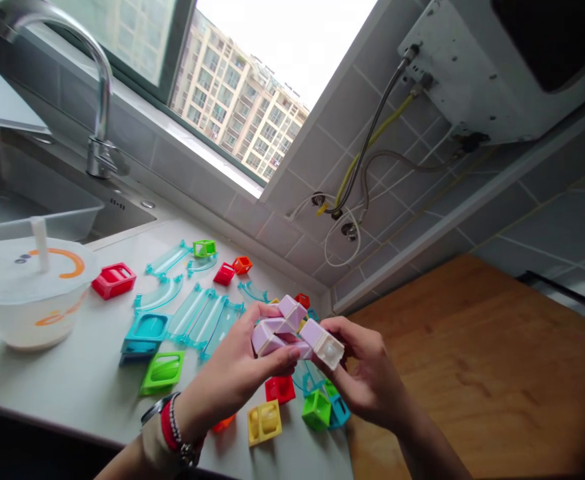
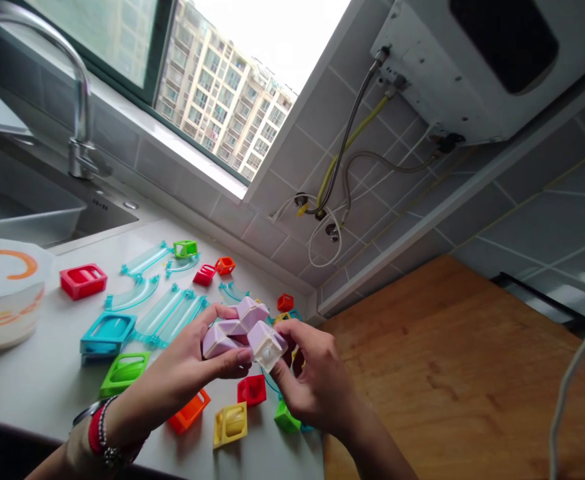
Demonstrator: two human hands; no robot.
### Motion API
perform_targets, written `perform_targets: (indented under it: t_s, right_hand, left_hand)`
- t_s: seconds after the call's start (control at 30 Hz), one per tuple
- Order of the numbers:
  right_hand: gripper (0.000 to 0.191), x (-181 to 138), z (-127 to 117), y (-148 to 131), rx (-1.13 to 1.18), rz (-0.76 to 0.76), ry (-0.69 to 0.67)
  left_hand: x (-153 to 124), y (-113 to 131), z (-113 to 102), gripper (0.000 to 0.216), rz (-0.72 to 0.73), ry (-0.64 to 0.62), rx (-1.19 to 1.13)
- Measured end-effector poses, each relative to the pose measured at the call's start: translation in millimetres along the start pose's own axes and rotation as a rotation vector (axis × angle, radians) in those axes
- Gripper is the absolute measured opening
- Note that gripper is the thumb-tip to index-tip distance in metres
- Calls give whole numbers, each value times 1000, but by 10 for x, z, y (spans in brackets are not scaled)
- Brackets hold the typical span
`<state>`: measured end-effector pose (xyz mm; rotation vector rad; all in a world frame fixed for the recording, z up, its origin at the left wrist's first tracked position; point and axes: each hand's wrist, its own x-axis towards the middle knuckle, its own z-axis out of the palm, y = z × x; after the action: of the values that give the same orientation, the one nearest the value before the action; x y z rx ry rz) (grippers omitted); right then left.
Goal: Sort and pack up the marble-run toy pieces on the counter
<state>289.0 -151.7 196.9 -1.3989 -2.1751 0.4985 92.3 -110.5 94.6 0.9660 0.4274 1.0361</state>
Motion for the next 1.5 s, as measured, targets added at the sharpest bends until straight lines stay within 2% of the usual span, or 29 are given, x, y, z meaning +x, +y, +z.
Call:
perform_targets:
  t_s: [0.23,0.5,0.63,0.77,0.9,1.03,1.13,1.3,1.4,1.5]
  right_hand:
    - [23,24,-58,61,227,113,-75]
    - [36,-58,-73,194,507,223,-135]
    - [38,-119,-106,230,511,227,-164]
    - [37,-152,-82,220,373,183,-92]
    - [32,-182,42,168,292,130,65]
    - [30,-202,160,134,303,183,190]
    - [32,-180,205,134,414,259,201]
    - [39,-121,236,134,524,306,236]
    - [38,-91,213,136,550,296,207]
    - [34,-57,126,162,529,266,109]
  left_hand:
    - [15,-2,32,46,29,-42,22]
    - [14,-58,100,50,-108,-138,-147]
    - [29,-117,142,49,-88,-180,-167]
    - [37,-131,154,42,28,-164,-28]
    - [19,-85,159,37,131,-109,97]
    - [-11,-66,183,35,238,-20,209]
    - [-13,-99,202,36,289,38,256]
    - [4,-141,202,38,296,39,249]
    - [7,-121,164,40,251,28,197]
    - [23,-81,96,42,146,-40,128]
